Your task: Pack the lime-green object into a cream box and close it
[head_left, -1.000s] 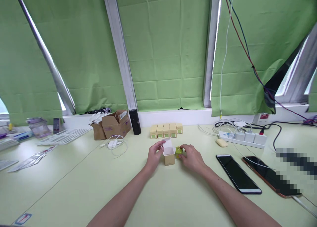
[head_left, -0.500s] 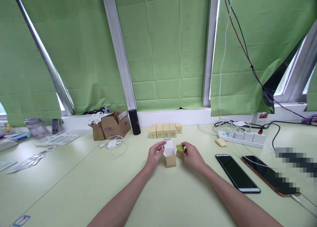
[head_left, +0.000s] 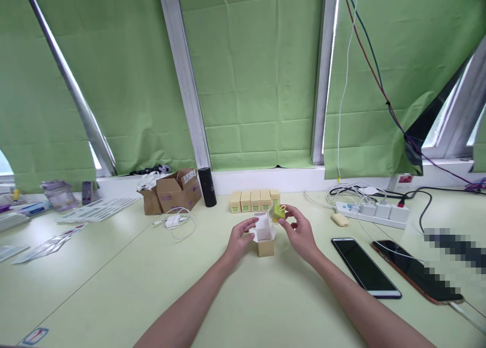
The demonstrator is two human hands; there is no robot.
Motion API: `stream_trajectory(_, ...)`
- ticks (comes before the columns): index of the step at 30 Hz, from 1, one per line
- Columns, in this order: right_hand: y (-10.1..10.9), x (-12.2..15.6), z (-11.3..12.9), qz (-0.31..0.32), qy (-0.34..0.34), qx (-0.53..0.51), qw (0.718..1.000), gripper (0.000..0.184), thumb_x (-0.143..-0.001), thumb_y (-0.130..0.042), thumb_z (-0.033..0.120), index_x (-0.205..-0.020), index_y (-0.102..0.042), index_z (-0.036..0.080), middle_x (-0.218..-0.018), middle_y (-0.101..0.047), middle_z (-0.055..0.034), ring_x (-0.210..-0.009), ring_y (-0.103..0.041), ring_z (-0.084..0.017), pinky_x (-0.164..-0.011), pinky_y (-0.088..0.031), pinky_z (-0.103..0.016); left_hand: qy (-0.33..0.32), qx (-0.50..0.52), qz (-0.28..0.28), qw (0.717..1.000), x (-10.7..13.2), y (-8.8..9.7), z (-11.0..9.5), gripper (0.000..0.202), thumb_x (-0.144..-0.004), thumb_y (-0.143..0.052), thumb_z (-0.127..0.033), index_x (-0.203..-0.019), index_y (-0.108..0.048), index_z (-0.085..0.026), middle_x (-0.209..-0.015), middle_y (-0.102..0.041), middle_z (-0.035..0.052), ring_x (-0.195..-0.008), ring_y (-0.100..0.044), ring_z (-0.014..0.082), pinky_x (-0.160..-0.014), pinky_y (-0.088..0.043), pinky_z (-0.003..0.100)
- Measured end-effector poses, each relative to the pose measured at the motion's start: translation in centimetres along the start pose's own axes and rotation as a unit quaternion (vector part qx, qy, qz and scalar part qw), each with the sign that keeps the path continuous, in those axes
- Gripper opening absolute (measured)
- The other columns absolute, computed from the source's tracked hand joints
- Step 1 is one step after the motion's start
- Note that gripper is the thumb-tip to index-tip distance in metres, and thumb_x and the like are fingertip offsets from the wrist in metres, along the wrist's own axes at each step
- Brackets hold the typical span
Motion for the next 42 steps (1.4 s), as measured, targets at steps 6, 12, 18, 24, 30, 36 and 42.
stream_trajectory(6, -1.6, 1.3, 1.5, 0.064, 0.029, 0.011, 0.997, 0.042, -0.093, -0.06, 0.037, -0.133, -0.062, 0.023, -0.124, -0.072, -0.0111, -0.103, -0.068, -0.025, -0.064, -0.054, -0.03, 0.003, 0.002, 0.008, 1.0, 0.1, -0.1, 0.1, 0.054, -0.067, -0.073, -0.021, -0.121, -0.075, -0.019, -0.133, -0.072, 0.015, -0.129, -0.061, 0.036, -0.105, -0.047, 0.047)
stream_trajectory(12, -2.0, 1.4, 1.4, 0.091, 0.061, 0.039, 0.993, 0.042, -0.093, -0.056, 0.033, -0.135, -0.06, 0.025, -0.132, -0.07, -0.0098, -0.097, -0.068, -0.023, -0.065, -0.055, -0.03, 0.0, 0.003, 0.007, 1.0, 0.2, -0.3, -0.2, 0.053, -0.066, -0.071, -0.018, -0.119, -0.076, -0.02, -0.132, -0.073, 0.0142, -0.129, -0.063, 0.0353, -0.106, -0.046, 0.046)
stream_trajectory(18, -2.0, 1.3, 0.9, 0.11, 0.071, 0.086, 0.988, 0.043, -0.094, -0.054, 0.033, -0.136, -0.06, 0.026, -0.131, -0.07, -0.0098, -0.087, -0.067, -0.021, -0.063, -0.056, -0.032, 0.01, 0.017, 0.02, 1.0, 0.0, -0.3, 0.1, 0.054, -0.065, -0.07, -0.015, -0.119, -0.076, -0.02, -0.133, -0.072, 0.0137, -0.132, -0.06, 0.0363, -0.104, -0.047, 0.045)
stream_trajectory(24, -2.1, 1.6, 0.9, 0.137, 0.092, 0.119, 0.979, 0.041, -0.096, -0.052, 0.031, -0.136, -0.058, 0.026, -0.134, -0.069, -0.0086, -0.085, -0.068, -0.02, -0.066, -0.058, -0.033, 0.016, 0.023, 0.019, 0.999, 0.2, -0.5, 0.1, 0.056, -0.065, -0.069, -0.014, -0.12, -0.076, -0.022, -0.136, -0.071, 0.013, -0.134, -0.058, 0.0363, -0.103, -0.048, 0.045)
stream_trajectory(30, -2.2, 1.8, 1.1, 0.147, 0.096, 0.147, 0.973, 0.041, -0.097, -0.051, 0.03, -0.137, -0.059, 0.028, -0.131, -0.071, -0.0072, -0.085, -0.069, -0.02, -0.075, -0.06, -0.036, 0.009, 0.024, 0.028, 0.999, 0.1, -0.4, 0.2, 0.055, -0.066, -0.069, -0.014, -0.121, -0.075, -0.022, -0.137, -0.07, 0.0128, -0.135, -0.058, 0.036, -0.104, -0.049, 0.045)
stream_trajectory(36, -2.3, 1.9, 1.1, 0.152, 0.104, 0.156, 0.97, 0.038, -0.097, -0.051, 0.029, -0.134, -0.059, 0.028, -0.132, -0.07, -0.0063, -0.086, -0.068, -0.02, -0.076, -0.059, -0.036, 0.011, 0.016, 0.025, 1.0, 0.0, -0.3, 0.6, 0.055, -0.067, -0.07, -0.015, -0.122, -0.075, -0.023, -0.137, -0.07, 0.0125, -0.136, -0.057, 0.0369, -0.104, -0.05, 0.047)
stream_trajectory(42, -2.5, 2.3, 1.5, 0.172, 0.118, 0.196, 0.958, 0.039, -0.096, -0.052, 0.025, -0.134, -0.06, 0.028, -0.126, -0.071, -0.0067, -0.095, -0.067, -0.023, -0.078, -0.056, -0.036, 0.007, 0.014, 0.022, 1.0, 0.0, -0.2, 0.7, 0.055, -0.068, -0.071, -0.017, -0.122, -0.074, -0.022, -0.14, -0.068, 0.0132, -0.135, -0.057, 0.0368, -0.106, -0.048, 0.048)
Point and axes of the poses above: each hand's wrist, its own x-axis away from the middle knuckle, its own y-axis out of the back of the hand, z = x × y, the point moved 5 cm from there along -x, towards the middle knuckle
